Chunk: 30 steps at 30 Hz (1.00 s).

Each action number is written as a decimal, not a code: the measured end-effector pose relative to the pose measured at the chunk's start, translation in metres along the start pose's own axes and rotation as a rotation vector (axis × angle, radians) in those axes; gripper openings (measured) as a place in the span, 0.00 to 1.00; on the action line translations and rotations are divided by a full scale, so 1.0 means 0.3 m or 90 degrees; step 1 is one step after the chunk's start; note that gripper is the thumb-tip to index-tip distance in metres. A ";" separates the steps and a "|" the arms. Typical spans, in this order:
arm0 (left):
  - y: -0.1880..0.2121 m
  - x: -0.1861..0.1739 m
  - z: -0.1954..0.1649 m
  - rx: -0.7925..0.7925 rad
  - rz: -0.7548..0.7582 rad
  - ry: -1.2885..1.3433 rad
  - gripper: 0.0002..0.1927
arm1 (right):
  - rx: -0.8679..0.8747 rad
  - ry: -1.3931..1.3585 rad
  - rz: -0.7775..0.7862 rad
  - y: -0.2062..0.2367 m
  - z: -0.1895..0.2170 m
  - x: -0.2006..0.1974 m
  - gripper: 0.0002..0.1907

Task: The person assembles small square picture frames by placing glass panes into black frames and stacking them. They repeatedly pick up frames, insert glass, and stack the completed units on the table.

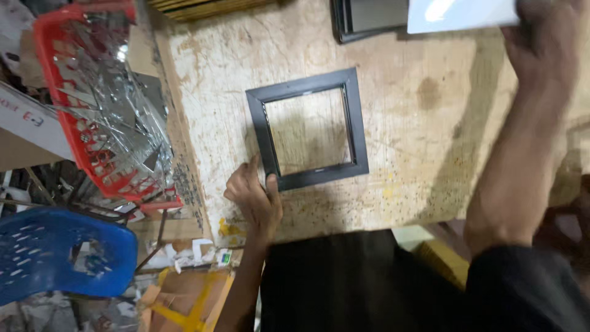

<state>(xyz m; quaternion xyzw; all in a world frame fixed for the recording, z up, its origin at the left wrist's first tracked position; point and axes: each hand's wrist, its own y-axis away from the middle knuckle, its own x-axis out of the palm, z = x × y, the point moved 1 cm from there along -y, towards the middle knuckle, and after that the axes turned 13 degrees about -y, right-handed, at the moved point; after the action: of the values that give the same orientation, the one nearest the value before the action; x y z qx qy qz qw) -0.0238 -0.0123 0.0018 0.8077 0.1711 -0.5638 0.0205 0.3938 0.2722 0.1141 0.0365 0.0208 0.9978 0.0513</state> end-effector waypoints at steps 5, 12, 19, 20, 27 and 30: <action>-0.036 0.015 0.045 0.095 -0.124 0.074 0.24 | -0.035 0.005 -0.002 0.325 0.127 0.062 0.19; -0.128 0.032 0.042 0.127 0.010 -0.035 0.28 | 0.098 -0.046 0.023 0.704 -0.139 0.368 0.25; -0.153 -0.014 0.013 0.138 0.048 -0.087 0.27 | 0.103 0.086 0.070 0.697 -0.269 0.466 0.27; -0.153 -0.016 0.012 0.143 0.045 -0.085 0.27 | 0.089 0.079 0.072 0.693 -0.266 0.476 0.27; -0.141 0.002 0.041 0.144 0.004 -0.067 0.33 | 0.054 0.103 0.145 0.671 -0.315 0.471 0.26; -0.130 0.000 0.043 0.141 0.011 0.008 0.33 | 0.268 -0.451 0.063 0.650 -0.400 0.473 0.20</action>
<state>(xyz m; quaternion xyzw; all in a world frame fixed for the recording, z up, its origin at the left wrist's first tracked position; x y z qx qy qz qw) -0.0470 0.0214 0.0033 0.8101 0.1010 -0.5739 -0.0648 0.2244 0.0885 0.0134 0.3880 0.2034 0.8989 -0.0009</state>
